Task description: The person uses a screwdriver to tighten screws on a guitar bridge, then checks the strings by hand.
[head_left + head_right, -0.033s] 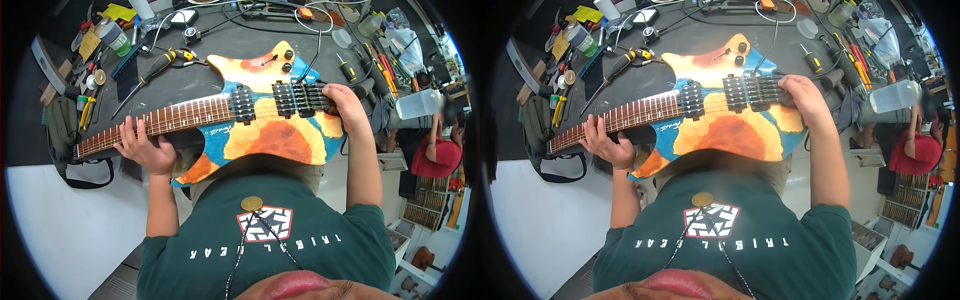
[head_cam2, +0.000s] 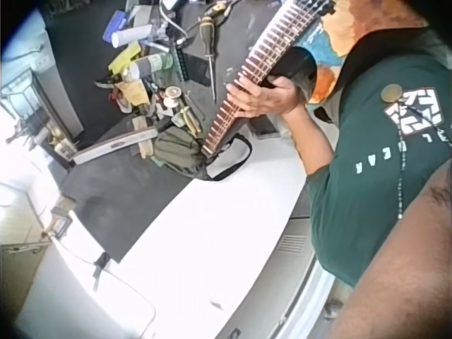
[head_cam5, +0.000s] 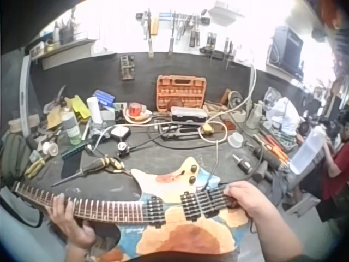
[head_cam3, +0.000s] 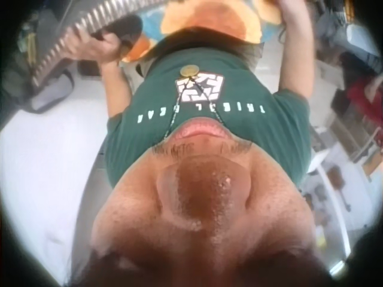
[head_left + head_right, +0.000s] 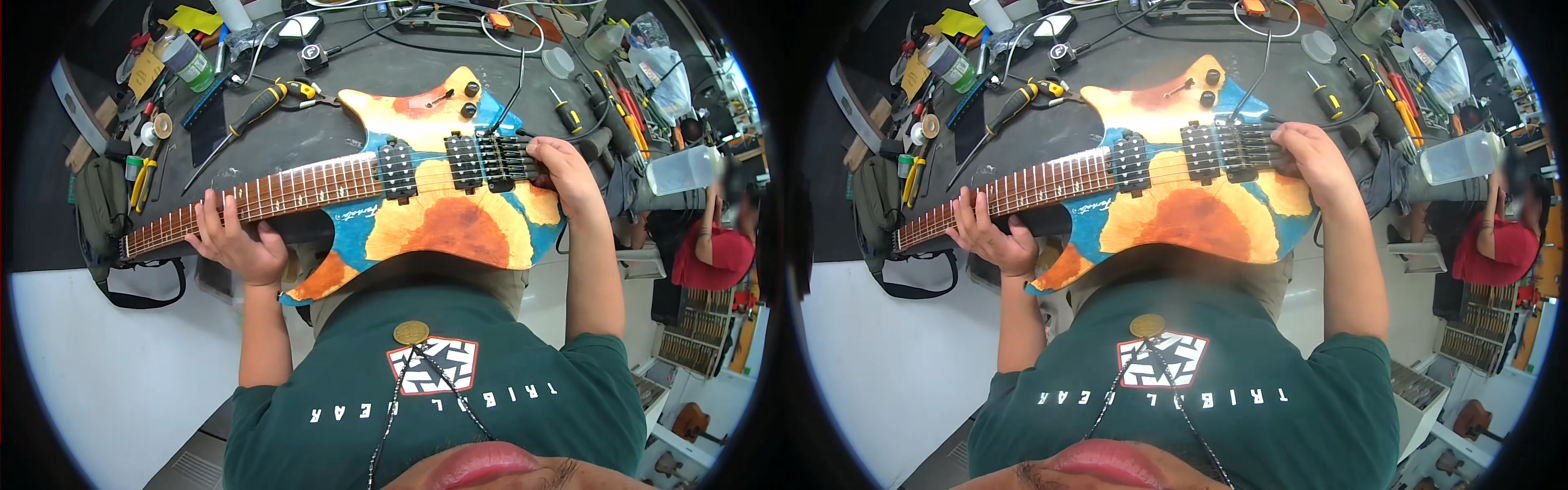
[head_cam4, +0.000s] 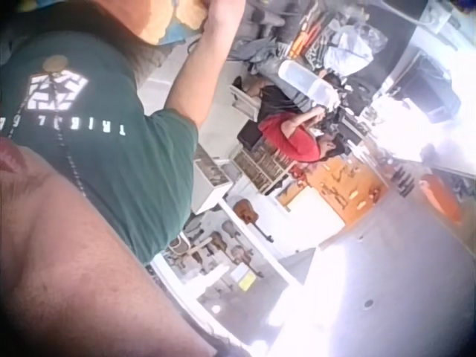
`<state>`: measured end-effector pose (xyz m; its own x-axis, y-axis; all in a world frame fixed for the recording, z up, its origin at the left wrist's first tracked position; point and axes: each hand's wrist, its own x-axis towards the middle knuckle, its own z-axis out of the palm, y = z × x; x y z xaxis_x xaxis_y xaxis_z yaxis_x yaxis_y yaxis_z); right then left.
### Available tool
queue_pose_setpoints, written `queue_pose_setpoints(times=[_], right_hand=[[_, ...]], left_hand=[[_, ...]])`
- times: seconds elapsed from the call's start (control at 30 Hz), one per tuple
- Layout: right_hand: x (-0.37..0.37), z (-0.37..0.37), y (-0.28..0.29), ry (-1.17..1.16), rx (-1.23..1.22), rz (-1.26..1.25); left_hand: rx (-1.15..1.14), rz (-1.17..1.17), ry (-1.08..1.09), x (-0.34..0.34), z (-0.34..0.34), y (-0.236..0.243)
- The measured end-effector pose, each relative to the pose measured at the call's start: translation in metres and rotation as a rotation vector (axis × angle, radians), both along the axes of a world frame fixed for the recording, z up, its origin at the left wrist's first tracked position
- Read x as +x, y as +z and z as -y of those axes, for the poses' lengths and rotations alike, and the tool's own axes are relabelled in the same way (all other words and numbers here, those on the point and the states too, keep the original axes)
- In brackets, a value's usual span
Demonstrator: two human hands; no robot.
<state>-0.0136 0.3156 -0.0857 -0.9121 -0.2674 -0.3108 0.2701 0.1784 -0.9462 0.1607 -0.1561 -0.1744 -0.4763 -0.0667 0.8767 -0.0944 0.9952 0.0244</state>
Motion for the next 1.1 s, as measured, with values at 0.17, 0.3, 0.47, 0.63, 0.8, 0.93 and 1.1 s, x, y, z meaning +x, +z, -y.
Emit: queue_pose_setpoints(times=[0.17, 0.3, 0.47, 0.63, 0.8, 0.93, 1.1], right_hand=[[0.0, 0.002, 0.0, -0.042, 0.018, 0.009], [-0.003, -0.002, -0.002, -0.007, 0.026, 0.029], [-0.006, -0.005, -0.009, 0.082, -0.009, -0.066], [0.001, 0.004, -0.007, 0.06, -0.016, -0.074], [0.0, -0.001, -0.009, 0.056, 0.012, -0.104], [-0.004, -0.011, -0.01, 0.048, 0.034, -0.007], [0.007, 0.005, -0.009, -0.095, 0.034, -0.099]], left_hand=[[-0.005, -0.013, -0.002, -0.001, 0.0, 0.0], [-0.009, -0.004, 0.001, -0.001, 0.0, -0.001], [-0.006, -0.017, 0.006, -0.002, -0.001, 0.0], [0.001, -0.008, 0.01, -0.001, 0.0, -0.002], [0.008, -0.003, 0.006, -0.001, 0.0, -0.001], [0.003, 0.01, 0.01, 0.0, 0.0, -0.001], [0.009, 0.019, 0.005, 0.001, -0.002, 0.002]])
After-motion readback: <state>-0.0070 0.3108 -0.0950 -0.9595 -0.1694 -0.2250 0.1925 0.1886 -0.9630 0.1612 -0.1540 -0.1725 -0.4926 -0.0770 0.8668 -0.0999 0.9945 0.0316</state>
